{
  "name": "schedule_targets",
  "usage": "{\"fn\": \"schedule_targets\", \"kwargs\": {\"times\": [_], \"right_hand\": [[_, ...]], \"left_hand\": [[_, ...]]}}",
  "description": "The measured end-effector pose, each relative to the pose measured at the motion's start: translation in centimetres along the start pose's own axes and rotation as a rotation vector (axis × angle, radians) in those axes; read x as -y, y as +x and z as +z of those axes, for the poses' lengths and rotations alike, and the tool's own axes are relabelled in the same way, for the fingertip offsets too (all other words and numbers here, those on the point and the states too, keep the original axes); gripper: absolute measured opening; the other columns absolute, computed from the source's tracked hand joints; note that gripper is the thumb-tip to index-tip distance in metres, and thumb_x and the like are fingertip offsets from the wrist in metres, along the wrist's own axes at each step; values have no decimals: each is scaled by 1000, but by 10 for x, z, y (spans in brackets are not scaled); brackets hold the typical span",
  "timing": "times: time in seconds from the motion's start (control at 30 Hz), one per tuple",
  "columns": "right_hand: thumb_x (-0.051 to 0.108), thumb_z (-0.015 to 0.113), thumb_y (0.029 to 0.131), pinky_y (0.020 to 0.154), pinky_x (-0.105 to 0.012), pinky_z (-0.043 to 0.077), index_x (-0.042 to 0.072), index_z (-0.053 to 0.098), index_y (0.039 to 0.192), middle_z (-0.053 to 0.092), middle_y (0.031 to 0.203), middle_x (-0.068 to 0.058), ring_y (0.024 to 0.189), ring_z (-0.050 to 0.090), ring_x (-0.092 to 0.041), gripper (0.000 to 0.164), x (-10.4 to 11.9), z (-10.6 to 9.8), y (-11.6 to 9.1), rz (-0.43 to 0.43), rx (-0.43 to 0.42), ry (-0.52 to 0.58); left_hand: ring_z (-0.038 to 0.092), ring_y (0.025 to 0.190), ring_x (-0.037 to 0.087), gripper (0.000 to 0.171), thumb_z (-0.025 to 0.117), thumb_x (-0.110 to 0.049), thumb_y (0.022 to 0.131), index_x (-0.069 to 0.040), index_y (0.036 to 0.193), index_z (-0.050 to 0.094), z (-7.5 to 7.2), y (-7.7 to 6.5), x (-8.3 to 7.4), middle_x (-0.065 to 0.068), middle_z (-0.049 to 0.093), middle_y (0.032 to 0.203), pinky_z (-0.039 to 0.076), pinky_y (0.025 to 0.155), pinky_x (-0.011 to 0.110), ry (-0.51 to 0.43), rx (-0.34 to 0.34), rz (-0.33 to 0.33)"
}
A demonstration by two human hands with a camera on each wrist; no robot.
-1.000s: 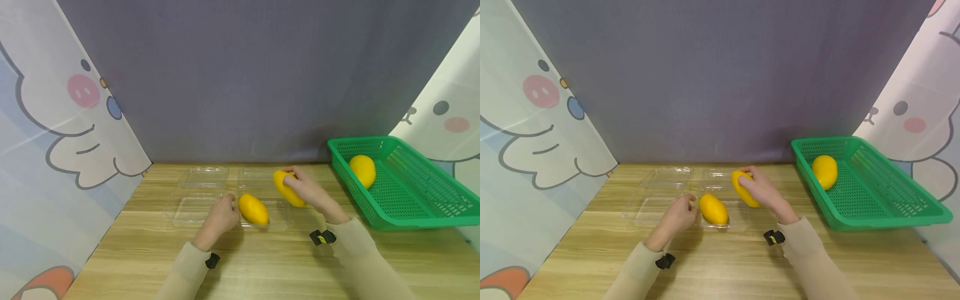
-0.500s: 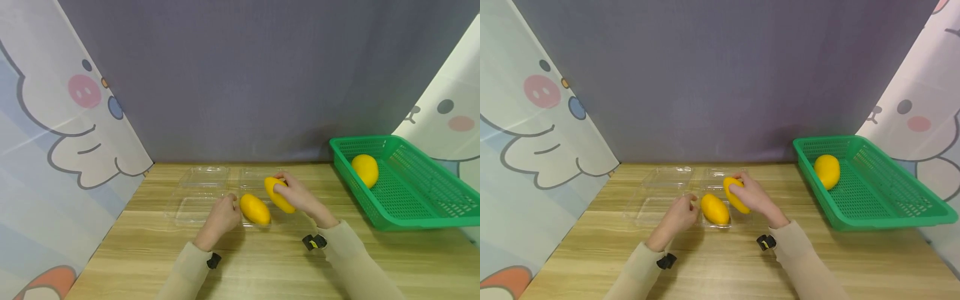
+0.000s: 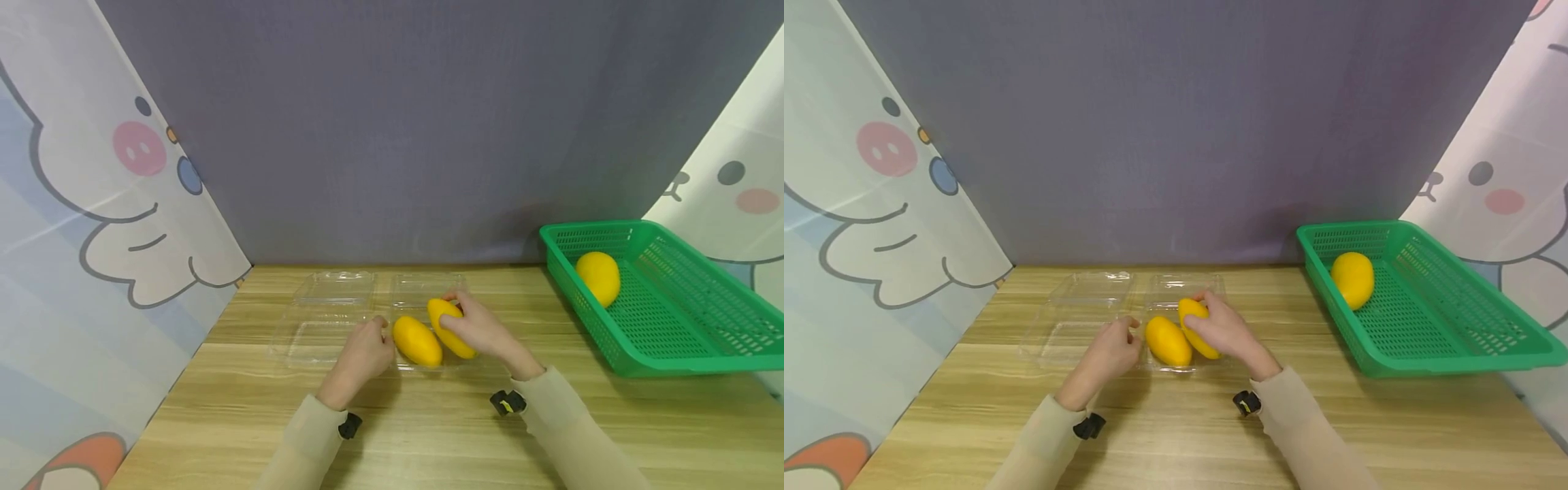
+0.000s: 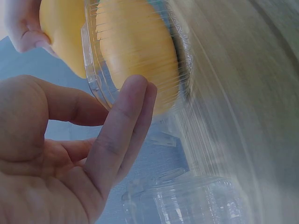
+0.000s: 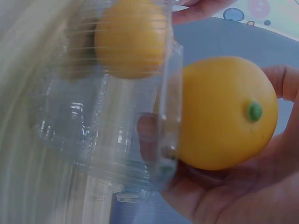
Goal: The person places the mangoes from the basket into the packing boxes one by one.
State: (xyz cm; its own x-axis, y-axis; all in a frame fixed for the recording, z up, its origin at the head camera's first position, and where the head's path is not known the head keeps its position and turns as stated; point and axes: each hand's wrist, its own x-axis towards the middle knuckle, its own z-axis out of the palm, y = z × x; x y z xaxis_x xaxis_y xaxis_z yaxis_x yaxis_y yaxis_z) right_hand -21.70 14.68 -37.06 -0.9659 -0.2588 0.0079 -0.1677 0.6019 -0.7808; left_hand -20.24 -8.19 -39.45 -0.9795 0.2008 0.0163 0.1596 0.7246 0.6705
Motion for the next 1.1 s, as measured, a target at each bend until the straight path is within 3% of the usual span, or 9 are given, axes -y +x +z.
{"fn": "schedule_targets", "kwargs": {"times": [0.43, 0.7, 1.1], "right_hand": [[28, 60, 88, 89, -50, 51, 0, 49, 143, 61, 131, -19, 103, 60, -29, 63, -4, 9, 3, 6, -23, -122], [29, 64, 87, 82, -48, 49, 1, 53, 141, 61, 128, -15, 98, 57, -27, 62, -3, 13, 3, -16, -43, -258], [18, 65, 87, 79, -43, 49, -7, 59, 135, 59, 116, -18, 91, 52, -27, 55, -8, 9, 5, -26, -45, -327]], "left_hand": [[42, 46, 11, 41, 54, -2, 94, 14, 132, 55, 0, 1, -1, 10, 60, 75, 36, 41, 23, 5, -8, -1], [42, 46, 10, 41, 55, -2, 94, 14, 132, 55, -1, -1, -2, 9, 59, 76, 36, 41, 22, 10, -8, -2], [40, 44, 9, 43, 53, -2, 95, 14, 134, 53, 0, -1, -2, 7, 57, 67, 34, 38, 20, -10, 6, -18]]}}
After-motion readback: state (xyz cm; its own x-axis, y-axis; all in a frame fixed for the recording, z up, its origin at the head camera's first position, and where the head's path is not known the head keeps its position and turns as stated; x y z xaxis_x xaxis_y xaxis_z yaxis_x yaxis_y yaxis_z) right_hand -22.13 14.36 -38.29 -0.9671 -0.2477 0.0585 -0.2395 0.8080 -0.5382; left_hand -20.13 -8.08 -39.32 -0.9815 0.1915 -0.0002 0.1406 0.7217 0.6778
